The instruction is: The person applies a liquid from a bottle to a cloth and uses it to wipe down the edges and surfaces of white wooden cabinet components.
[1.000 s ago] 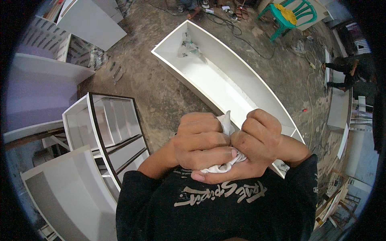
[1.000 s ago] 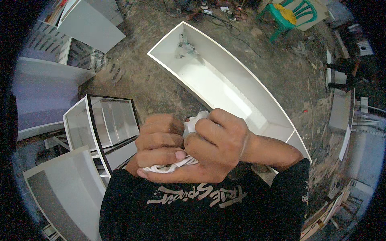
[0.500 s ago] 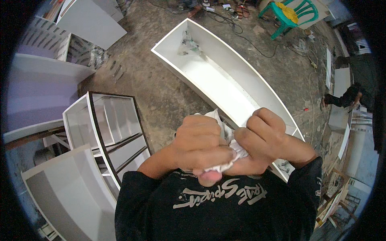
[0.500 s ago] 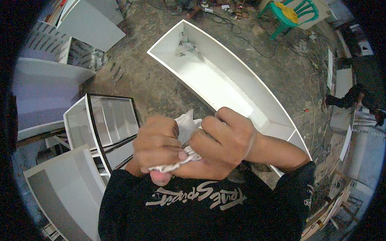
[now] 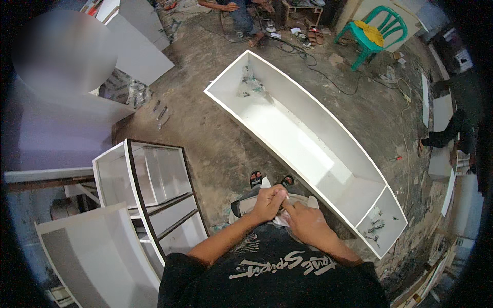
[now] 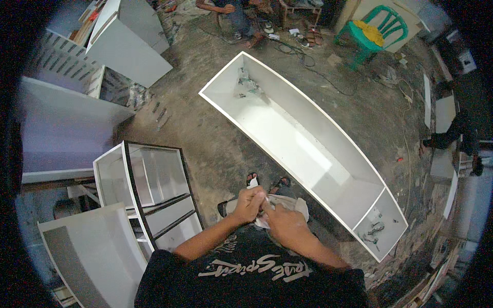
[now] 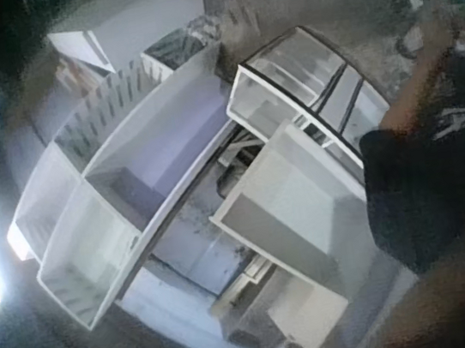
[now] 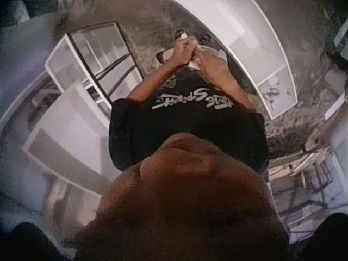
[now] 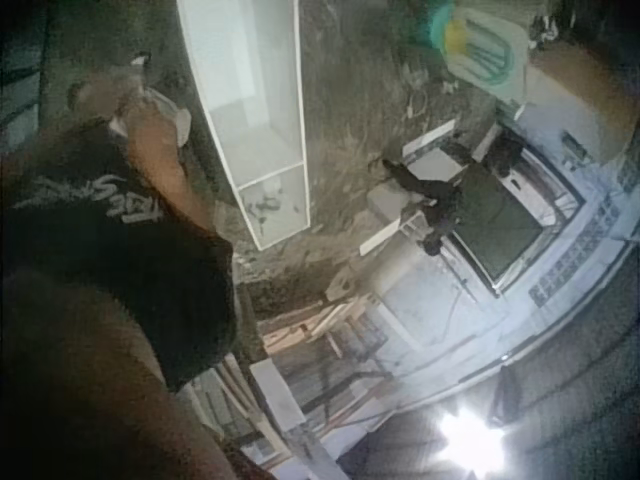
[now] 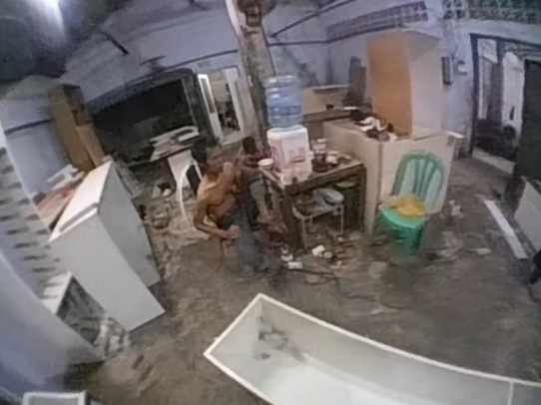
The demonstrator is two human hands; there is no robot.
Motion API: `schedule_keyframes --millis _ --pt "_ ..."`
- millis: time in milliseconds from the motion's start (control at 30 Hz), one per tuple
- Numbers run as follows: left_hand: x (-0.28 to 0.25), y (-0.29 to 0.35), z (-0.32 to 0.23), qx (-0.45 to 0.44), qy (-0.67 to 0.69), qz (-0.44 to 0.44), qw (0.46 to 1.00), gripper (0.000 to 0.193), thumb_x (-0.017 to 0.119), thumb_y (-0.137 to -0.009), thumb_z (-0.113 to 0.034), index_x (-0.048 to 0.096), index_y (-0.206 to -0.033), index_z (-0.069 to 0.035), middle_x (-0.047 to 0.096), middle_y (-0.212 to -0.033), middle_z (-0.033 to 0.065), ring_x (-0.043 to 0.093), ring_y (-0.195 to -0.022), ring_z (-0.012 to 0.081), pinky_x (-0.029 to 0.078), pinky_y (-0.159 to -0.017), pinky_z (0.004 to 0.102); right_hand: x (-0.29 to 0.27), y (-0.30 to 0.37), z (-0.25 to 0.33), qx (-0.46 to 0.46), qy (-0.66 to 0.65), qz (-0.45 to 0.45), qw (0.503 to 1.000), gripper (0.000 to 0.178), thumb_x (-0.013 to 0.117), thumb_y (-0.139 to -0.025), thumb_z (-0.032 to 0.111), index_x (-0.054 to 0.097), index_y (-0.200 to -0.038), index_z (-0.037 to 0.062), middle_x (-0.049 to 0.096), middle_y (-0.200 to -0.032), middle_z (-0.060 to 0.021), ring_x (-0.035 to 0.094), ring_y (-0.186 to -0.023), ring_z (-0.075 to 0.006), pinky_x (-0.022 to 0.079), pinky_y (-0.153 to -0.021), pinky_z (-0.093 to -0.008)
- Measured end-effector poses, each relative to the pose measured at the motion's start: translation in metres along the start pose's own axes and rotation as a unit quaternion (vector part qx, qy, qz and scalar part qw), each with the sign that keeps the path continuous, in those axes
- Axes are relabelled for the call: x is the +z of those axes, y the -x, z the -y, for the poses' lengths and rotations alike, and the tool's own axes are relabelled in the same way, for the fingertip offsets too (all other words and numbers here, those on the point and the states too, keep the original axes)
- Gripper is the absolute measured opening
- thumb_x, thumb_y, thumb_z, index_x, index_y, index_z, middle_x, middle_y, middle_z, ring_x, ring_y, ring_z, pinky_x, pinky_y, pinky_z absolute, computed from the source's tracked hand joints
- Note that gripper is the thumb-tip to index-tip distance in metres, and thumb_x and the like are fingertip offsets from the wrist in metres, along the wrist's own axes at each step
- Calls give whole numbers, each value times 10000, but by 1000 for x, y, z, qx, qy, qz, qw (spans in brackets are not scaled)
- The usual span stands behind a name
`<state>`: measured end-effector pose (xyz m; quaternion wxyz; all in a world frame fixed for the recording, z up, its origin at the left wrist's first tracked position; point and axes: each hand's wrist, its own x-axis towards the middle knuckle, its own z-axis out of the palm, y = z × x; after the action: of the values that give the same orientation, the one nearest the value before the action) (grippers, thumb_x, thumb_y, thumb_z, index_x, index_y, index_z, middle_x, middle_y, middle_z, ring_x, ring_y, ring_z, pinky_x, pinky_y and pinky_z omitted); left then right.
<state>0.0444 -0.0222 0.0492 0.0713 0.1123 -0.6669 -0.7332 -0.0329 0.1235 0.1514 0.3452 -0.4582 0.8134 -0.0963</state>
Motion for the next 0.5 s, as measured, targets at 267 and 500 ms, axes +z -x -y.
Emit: schedule_keyframes --millis 267,500 --pt "-36 7 1 -138 -48 238 960 353 682 -862 -252 614 -1116 -18 637 -883 52 604 -840 189 476 -826 309 -74 2 -19 -16 -298 -237 925 131 599 -906 146 654 -918 28 677 -849 -164 681 -797 -274 525 -719 -347" --pt "-29 -21 -57 -87 179 52 979 302 558 -867 -86 556 -1164 -32 584 -1068 68 565 -971 144 459 -880 308 -30 -10 -24 -107 -122 -119 979 158 600 -853 177 638 -847 23 657 -831 -177 658 -786 -322 524 -682 -425"
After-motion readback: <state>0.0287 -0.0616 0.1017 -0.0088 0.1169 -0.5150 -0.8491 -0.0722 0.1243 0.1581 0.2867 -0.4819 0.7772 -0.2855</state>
